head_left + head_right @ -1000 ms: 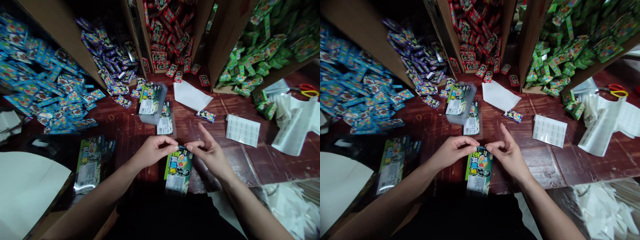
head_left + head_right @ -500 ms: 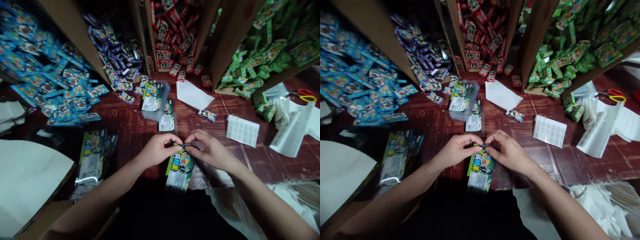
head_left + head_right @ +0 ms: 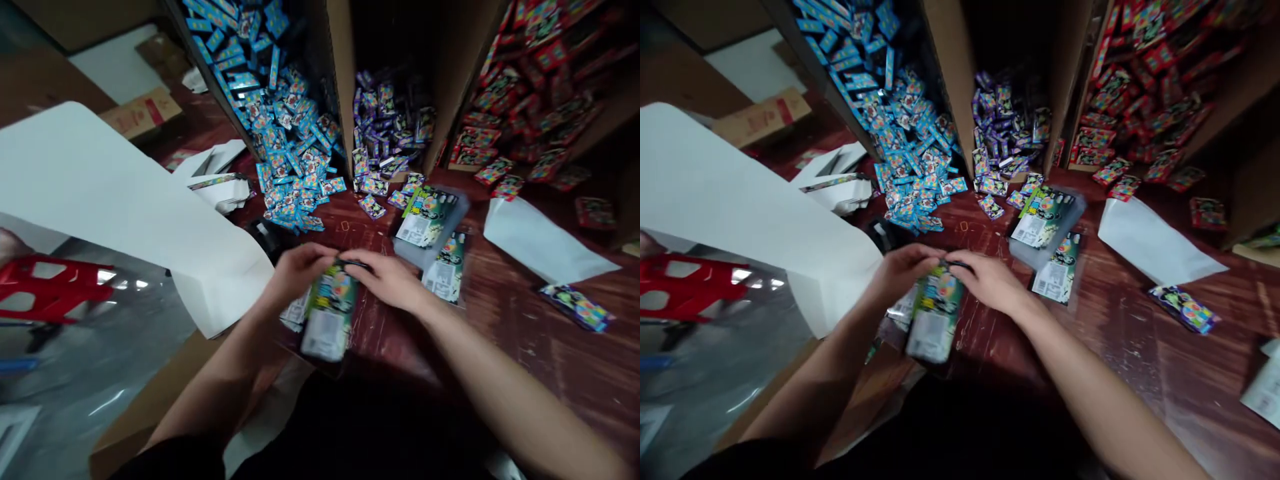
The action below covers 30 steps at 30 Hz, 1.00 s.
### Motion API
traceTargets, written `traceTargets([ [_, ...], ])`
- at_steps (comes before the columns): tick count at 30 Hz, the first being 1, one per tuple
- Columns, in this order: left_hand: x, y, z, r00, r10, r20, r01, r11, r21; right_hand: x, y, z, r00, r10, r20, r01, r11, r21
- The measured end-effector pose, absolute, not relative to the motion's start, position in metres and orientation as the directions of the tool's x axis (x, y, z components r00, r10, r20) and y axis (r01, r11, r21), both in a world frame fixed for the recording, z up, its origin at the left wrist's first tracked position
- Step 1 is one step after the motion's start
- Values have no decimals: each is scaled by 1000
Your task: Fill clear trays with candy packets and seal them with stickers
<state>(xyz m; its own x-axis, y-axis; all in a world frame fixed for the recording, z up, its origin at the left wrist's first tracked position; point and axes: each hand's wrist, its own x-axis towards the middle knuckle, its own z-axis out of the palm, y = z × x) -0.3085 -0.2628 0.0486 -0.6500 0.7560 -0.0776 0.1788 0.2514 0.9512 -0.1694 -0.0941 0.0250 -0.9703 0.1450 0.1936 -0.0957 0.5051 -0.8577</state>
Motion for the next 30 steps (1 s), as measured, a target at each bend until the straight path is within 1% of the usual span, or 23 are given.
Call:
traceTargets([
  [1,-326,-270,49,-682,727,-79,208,297,932,-194,-99,22,-972,120,201,-110,524,-845],
  [3,-346,-279,46,-719,694,-43,347,411,843,-232,-107,13,-975,144,167,-61,549,-834],
  [5,-343,-283,37,-716,695,59,546,505,669,-254,-112,1,-972,202,124,13,568,-823],
  [7,-324,-286,24,-677,726,124,687,562,460,-262,-117,-8,-961,258,95,80,594,-801],
  [9,-302,-288,14,-679,728,96,719,632,289,-258,-121,-12,-953,293,75,132,624,-770],
  [11,-289,-291,6,-714,699,36,695,702,159,-246,-119,-12,-953,298,58,159,654,-739],
  [12,-288,-293,4,-726,687,16,684,720,114,-238,-116,-11,-953,299,50,170,666,-727],
  [14,-295,-295,1,-712,702,-7,700,710,73,-218,-100,-9,-936,343,75,201,700,-686],
  [16,-304,-293,2,-666,746,4,743,664,79,-194,-72,-10,-888,434,153,265,755,-599],
  [17,-306,-290,5,-647,762,35,761,642,93,-181,-56,-12,-860,473,192,308,781,-543],
  [19,-303,-277,16,-611,780,131,790,590,168,-156,-24,-18,-835,502,226,368,814,-449],
  [20,-297,-267,23,-597,783,175,797,553,243,-143,-13,-21,-841,496,217,375,823,-426],
  [21,-289,-255,29,-587,786,194,790,505,347,-131,-6,-24,-852,481,205,369,831,-417],
  [22,-279,-240,34,-587,791,173,751,452,480,-120,-3,-25,-864,464,196,355,837,-415],
  [23,-270,-224,36,-597,795,111,659,407,632,-108,-6,-25,-869,452,201,342,842,-418],
  [24,-261,-206,36,-610,793,13,505,375,778,-96,-13,-23,-866,446,224,327,846,-422],
  [25,-253,-188,34,-604,789,-112,295,352,888,-84,-24,-20,-863,434,259,301,852,-428],
  [26,-247,-171,29,-568,788,-238,63,330,942,-71,-37,-17,-861,411,298,259,861,-437],
  [27,-242,-155,23,-502,795,-341,-148,309,939,-58,-50,-13,-861,380,337,208,870,-448],
  [28,-237,-142,16,-425,807,-411,-310,296,903,-45,-62,-10,-864,342,368,152,876,-458],
  [29,-233,-131,10,-350,822,-450,-409,298,862,-34,-71,-6,-872,303,385,96,876,-472],
  [30,-228,-123,4,-290,836,-465,-447,311,839,-24,-76,-3,-883,274,382,55,867,-495],
])
